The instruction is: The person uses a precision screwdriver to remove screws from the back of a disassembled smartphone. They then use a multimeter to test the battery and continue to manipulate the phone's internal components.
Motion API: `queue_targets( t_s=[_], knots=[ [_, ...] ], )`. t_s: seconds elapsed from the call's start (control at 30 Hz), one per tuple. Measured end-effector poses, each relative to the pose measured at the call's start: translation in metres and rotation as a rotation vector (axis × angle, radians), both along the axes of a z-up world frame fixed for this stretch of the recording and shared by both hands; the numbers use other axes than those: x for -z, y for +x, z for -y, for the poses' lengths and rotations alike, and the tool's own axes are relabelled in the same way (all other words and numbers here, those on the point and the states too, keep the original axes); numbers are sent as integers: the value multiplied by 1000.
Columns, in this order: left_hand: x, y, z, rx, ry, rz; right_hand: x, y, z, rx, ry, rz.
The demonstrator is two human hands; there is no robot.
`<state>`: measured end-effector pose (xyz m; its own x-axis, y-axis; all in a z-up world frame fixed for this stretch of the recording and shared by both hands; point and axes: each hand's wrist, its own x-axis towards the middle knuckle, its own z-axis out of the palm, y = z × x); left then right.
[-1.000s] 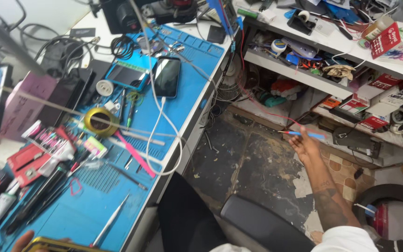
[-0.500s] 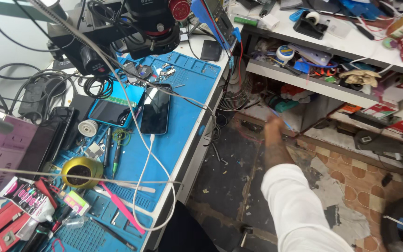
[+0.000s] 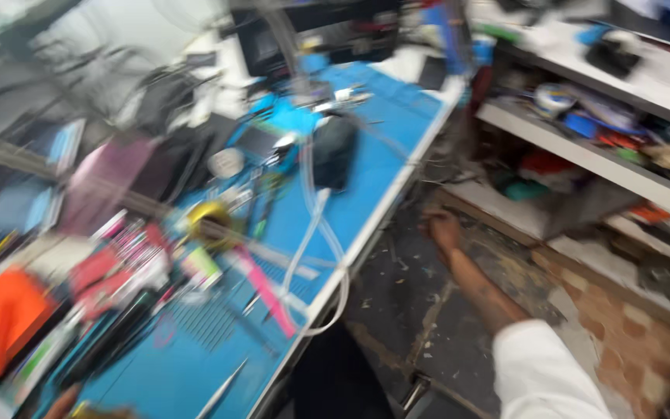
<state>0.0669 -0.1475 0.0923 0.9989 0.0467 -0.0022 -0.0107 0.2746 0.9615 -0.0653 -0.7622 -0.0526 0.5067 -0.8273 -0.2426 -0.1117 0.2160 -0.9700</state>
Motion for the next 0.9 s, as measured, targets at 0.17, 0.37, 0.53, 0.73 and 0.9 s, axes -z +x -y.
queue_targets(
  t_s=[0.17, 0.37, 0.53, 0.73, 0.9],
  knots=[
    [-53, -39, 7, 101, -291, 8, -76, -25, -59, 270, -492, 314],
    [-122, -43, 14, 199, -387, 101, -214, -6, -204, -418, -470, 545],
    [-144, -24, 20, 334, -490, 222, -245, 73, -352, -1344, 248, 171],
    [-148, -38, -14, 519, -703, 248, -237, 90, -446, -1876, 940, 170],
    [-137, -40, -50, 566, -440, 344, -226, 91, -454, -1794, 895, 141]
  ],
)
